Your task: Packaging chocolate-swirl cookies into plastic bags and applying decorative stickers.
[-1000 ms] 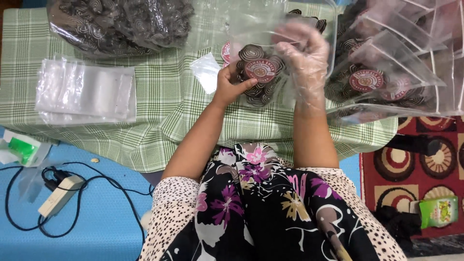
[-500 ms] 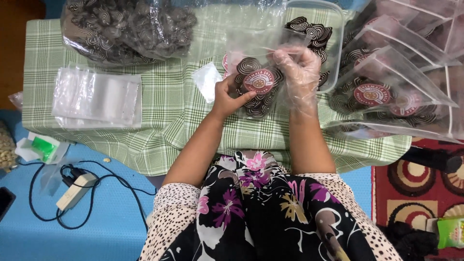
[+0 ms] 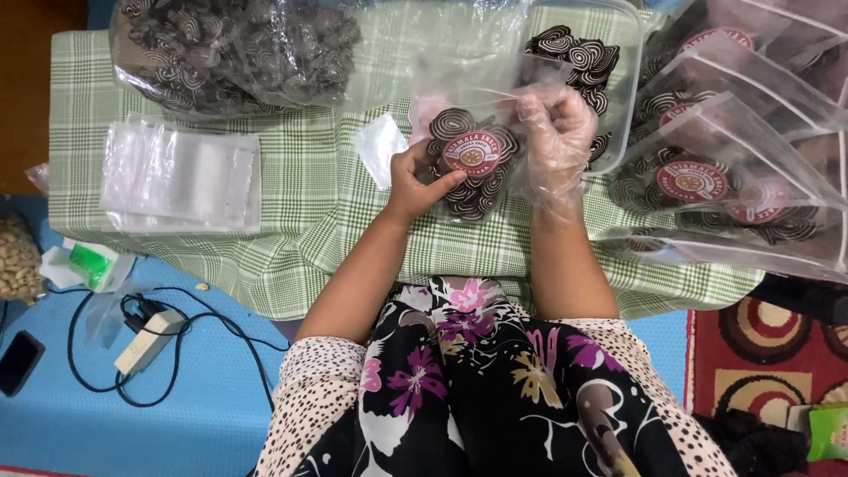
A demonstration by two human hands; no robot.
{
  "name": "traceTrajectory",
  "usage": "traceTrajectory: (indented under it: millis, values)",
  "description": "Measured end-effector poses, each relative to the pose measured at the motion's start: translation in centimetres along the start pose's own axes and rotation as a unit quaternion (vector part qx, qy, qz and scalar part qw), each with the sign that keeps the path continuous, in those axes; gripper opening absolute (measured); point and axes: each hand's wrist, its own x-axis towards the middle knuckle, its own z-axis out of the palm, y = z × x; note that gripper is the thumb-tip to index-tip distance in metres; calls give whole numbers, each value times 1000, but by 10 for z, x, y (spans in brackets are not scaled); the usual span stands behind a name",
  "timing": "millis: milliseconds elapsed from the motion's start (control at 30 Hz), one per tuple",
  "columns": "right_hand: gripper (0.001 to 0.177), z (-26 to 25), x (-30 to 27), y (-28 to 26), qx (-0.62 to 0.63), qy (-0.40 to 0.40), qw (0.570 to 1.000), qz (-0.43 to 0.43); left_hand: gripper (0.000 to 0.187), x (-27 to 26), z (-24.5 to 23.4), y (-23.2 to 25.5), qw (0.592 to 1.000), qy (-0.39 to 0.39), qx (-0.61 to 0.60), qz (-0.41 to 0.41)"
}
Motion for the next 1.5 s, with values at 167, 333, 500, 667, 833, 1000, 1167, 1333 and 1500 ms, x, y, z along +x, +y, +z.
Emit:
traceTrajectory:
  millis: [167,333,500,667,833,1000,1167,1333,1500]
  values:
    - [11,1,-1,1,-10,-11,1000,-21,41,0,-1,-3,1000,-6,-13,7]
    - [11,3,-2,0,-12,-8,999,-37,40,0,-1,-1,1000,-16,-11,6]
    - [17,3,-4,3,12,5,999,-40,40,1,0,3,1000,-22,-7,12]
    - [11,10,-4,-2,29,-7,998,-48,40,2,1,7,999,-30,-20,11]
    - [12,8,-8,-10,29,-52,998,9,48,-1,-2,-1,999,-23,-32,12]
    - [9,4,-8,-3,12,-76,997,-26,48,-1,-1,6,1000,-28,2,12]
    - [9,6,-11,-3,0,-28,1000,-15,43,3,0,13,998,-31,37,34]
    - [7,13,-13,-14,-5,-20,1000,13,43,1,-2,11,999,-35,23,24]
    - [10,10,-9,-16,22,-20,997,74,49,2,-2,11,999,-40,5,22]
